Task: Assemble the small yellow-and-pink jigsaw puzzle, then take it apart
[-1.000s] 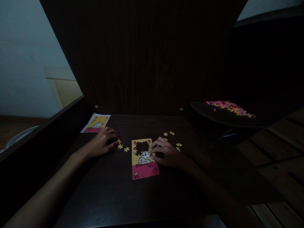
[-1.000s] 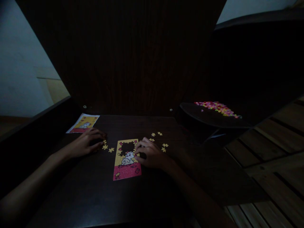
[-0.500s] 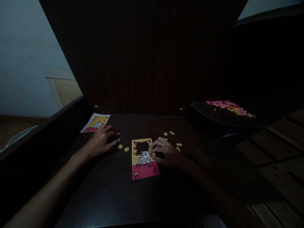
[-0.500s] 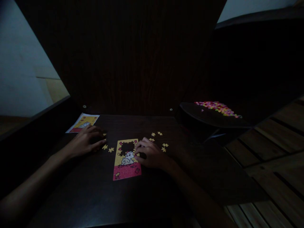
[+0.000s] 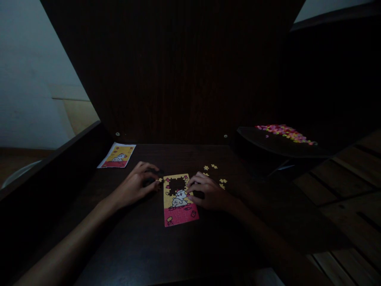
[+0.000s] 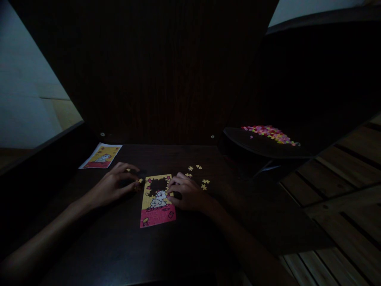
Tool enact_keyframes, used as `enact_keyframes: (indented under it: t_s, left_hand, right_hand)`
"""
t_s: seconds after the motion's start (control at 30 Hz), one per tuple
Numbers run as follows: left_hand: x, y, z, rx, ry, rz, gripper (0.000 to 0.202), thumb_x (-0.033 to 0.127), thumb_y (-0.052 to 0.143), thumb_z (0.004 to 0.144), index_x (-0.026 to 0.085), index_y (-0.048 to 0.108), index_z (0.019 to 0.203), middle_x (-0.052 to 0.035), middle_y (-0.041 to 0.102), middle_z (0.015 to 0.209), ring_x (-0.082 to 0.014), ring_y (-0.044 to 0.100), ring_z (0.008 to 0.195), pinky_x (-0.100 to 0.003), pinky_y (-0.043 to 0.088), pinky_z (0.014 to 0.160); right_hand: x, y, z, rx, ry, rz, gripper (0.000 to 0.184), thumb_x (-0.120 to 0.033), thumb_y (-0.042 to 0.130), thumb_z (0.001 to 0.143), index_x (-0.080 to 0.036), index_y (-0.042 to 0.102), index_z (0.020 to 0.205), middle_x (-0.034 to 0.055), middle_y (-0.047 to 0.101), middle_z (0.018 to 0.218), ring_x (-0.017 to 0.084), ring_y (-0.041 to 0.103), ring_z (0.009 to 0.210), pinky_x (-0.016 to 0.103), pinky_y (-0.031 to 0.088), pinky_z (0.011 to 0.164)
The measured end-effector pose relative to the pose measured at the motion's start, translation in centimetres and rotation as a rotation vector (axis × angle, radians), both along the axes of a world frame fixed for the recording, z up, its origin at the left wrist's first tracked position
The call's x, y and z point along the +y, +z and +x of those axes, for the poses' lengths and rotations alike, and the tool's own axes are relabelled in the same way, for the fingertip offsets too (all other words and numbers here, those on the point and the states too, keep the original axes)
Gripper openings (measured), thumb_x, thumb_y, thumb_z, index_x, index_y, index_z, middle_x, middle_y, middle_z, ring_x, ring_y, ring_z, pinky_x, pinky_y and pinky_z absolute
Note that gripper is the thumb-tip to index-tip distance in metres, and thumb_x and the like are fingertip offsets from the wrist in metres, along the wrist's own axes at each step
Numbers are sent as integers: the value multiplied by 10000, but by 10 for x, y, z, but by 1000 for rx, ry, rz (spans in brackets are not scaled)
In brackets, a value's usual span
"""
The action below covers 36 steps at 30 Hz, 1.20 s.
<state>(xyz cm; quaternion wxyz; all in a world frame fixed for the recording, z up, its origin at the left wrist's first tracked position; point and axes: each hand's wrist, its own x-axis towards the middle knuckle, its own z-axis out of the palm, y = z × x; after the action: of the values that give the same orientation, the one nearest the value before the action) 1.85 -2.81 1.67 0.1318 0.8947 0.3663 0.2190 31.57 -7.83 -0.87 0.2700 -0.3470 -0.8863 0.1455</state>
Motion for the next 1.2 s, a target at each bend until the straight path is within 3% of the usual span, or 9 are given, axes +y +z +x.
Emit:
enact_keyframes:
  t_s: [0.1, 0.23, 0.77, 1.2]
  left_hand:
    - [-18, 0, 23, -24, -117, -23, 211, 360, 562, 946, 230, 721, 988, -59, 619, 1175, -246, 526, 1115, -427, 471, 974]
    - [-28, -7, 39, 5, -175, -61, 162, 279, 573, 942, 215, 719, 972, -68, 621, 1177, -245, 522, 1130, -415, 474, 980]
    - [-28, -13, 39, 1, -162, -72, 220, 262, 520, 967, 236, 722, 1048, -73, 627, 1146, -248, 519, 1114, -429, 473, 977]
    - [-28, -13, 40, -13, -141, -108, 205, 265, 536, 946, 238, 734, 993, -68, 633, 1152, -255, 500, 1117, -446, 463, 978]
  right_hand:
    - [-1, 1, -1, -22, -15, -7, 65, -218, 679, 865, -203, 722, 910, 65, 686, 1002, 213, 580, 954, 379, 495, 836]
    - [-2, 2, -2, -23, -27, 0, 71, -217, 681, 861, -205, 724, 917, 62, 683, 994, 209, 580, 940, 378, 497, 841]
    - [-1, 2, -2, -22, -14, 5, 65, -235, 671, 873, -204, 714, 910, 58, 679, 986, 209, 580, 936, 371, 486, 824]
    - [0, 2, -1, -31, -11, -10, 89, -229, 661, 873, -197, 724, 928, 70, 678, 998, 209, 573, 924, 376, 490, 817]
